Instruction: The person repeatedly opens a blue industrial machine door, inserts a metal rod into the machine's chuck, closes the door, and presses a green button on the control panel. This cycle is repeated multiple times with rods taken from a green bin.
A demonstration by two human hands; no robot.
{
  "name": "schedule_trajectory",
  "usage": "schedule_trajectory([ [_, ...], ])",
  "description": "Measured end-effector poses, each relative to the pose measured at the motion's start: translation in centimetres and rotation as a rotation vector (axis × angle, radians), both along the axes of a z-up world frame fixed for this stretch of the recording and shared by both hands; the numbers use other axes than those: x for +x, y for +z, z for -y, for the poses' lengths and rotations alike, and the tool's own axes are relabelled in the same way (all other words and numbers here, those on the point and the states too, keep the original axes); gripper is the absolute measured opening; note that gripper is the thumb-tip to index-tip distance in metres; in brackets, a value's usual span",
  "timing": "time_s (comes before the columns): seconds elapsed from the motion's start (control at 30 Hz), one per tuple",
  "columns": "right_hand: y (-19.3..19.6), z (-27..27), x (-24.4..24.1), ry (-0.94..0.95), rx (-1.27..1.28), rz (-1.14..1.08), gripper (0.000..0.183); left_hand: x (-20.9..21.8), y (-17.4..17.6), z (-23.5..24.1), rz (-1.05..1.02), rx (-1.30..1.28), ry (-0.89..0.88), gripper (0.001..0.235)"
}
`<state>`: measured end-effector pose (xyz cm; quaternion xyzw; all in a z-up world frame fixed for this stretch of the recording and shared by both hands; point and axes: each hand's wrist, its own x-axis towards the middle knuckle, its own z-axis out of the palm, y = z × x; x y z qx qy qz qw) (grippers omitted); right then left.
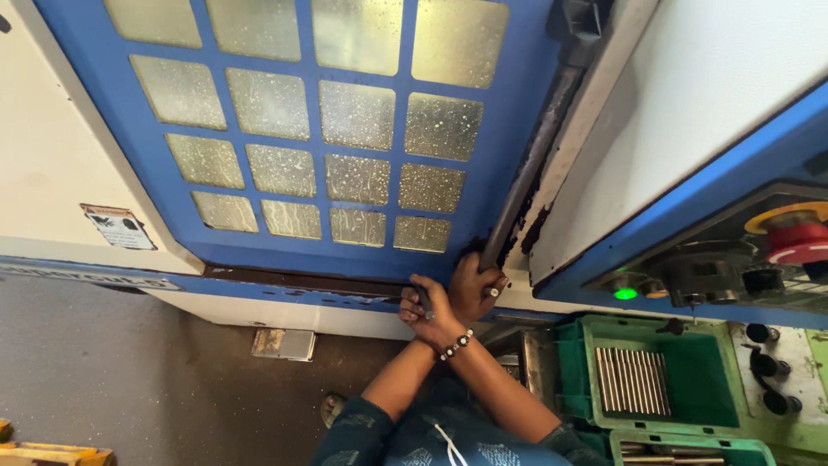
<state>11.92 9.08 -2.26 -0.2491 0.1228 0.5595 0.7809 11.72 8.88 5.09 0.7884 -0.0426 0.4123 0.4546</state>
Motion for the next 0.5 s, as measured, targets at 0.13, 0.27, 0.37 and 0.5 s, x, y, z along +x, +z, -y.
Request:
schedule_trajectory([
  [0.13,2.1,0.2,-0.5,0.094,-0.039,0.085,0.009,-0.1,-0.1,-0.2,-0.015,0.009,-0.012,0.016],
  [0.27,4.7,0.6,-1.2,0.187,-0.027,0.191,0.016,0.0,-0.2,-0.1,-0.006,0.019,-0.015,0.015],
  [0.37,5.7,0.7,-1.2,0.225,0.062,0.198,0.017,0.2,-0.4,0.0,-0.01,-0.009,-0.018,0.017],
  [0.5,5.8,1.2,-1.0,0.236,0.099,0.207,0.017,0.3,-0.7,0.5,-0.018,0.01,0.049,0.017],
])
